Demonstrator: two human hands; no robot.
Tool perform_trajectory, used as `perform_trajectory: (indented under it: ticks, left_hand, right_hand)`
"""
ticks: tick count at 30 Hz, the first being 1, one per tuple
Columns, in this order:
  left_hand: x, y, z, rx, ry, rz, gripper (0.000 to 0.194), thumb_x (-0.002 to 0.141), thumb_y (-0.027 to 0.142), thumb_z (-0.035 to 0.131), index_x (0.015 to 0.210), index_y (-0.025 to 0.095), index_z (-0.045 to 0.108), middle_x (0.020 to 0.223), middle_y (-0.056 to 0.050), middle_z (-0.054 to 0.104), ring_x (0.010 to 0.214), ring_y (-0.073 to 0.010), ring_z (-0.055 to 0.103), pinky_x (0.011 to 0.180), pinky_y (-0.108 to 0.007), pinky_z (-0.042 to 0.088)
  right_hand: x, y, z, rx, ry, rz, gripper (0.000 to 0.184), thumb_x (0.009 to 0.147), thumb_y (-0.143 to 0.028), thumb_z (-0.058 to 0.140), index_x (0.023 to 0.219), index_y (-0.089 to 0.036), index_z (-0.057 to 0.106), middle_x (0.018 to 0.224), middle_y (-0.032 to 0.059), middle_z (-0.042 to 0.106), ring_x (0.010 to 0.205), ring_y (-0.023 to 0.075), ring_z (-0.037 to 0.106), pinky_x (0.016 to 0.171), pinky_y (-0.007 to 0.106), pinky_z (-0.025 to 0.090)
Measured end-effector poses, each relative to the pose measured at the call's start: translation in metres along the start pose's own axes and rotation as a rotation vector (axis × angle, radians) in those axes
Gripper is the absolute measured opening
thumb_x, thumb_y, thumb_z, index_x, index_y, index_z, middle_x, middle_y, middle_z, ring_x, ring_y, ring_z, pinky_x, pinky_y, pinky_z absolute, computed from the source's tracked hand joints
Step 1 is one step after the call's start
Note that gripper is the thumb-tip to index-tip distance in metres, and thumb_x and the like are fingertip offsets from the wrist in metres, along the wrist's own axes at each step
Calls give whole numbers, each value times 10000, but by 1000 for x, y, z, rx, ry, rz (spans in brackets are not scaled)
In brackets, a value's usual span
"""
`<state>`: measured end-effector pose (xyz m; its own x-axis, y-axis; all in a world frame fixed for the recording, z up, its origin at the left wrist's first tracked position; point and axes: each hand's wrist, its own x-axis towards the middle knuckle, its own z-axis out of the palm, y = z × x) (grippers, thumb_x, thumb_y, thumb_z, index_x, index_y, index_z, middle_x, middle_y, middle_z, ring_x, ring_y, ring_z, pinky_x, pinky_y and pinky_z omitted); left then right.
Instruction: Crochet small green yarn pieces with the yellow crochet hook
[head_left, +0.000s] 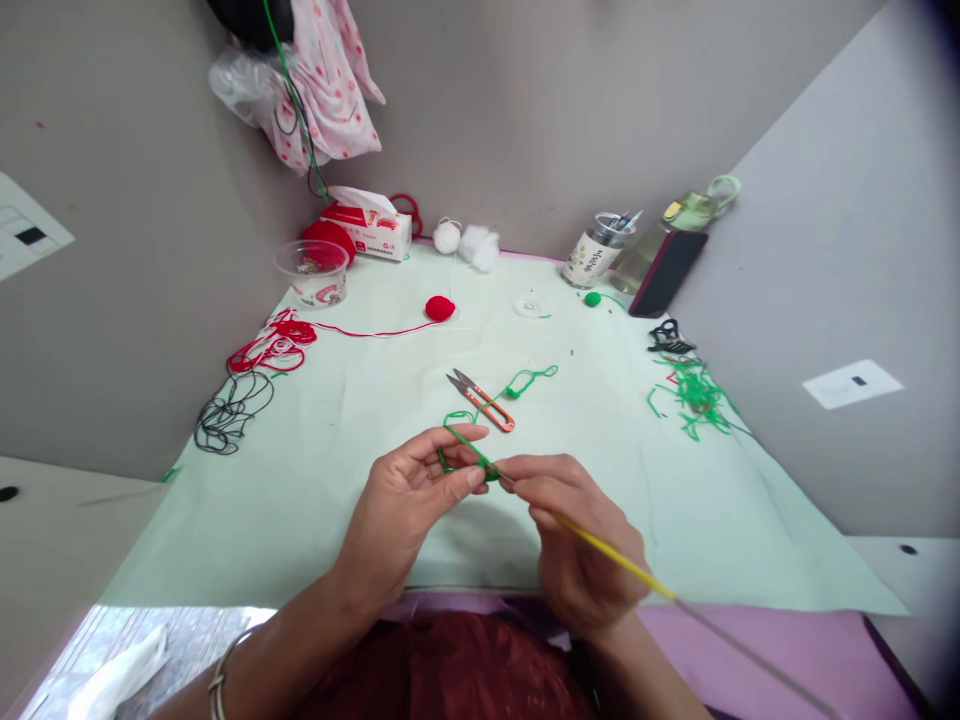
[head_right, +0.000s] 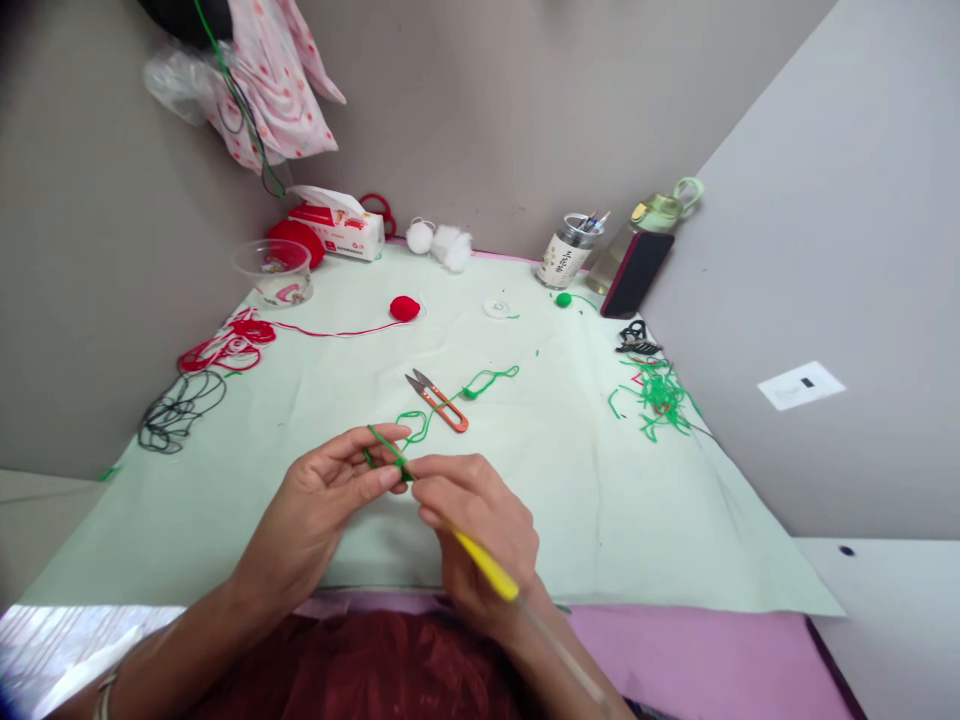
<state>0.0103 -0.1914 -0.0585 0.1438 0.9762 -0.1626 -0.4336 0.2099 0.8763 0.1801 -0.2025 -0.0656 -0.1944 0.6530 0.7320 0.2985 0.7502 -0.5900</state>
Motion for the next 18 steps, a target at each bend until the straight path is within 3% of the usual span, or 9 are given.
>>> perform_trajectory:
  ticks: [8, 15, 18]
  left_hand:
    - [0, -1, -1, 8, 10, 2, 216, 818, 219, 834, 1029, 266, 828, 811, 25, 723, 780, -103, 671, 773, -195, 549]
    - [-3, -1, -2, 110, 73, 65, 156, 824, 199, 826, 954, 286, 832, 825, 39, 721, 779, -94, 684, 769, -180, 541]
    - [-4, 2, -3, 118, 41, 42, 177, 831, 208, 825, 983, 298, 834, 794, 46, 714, 767, -89, 682, 766, -174, 535]
  right_hand:
    - [3, 2, 0, 242, 69, 198, 315, 1009, -29, 489, 1149, -220, 696, 1018, 40, 756, 931, 171, 725, 799, 346, 595]
    - [2, 1, -2, 100, -42, 65, 341, 963, 25, 538, 1187, -181, 692, 1024, 68, 758, 1025, 187, 721, 836, 337, 588]
    - [2, 1, 0, 177, 35, 118, 312, 994, -12, 516, 1165, -195, 703, 1018, 60, 760, 972, 182, 727, 813, 344, 594]
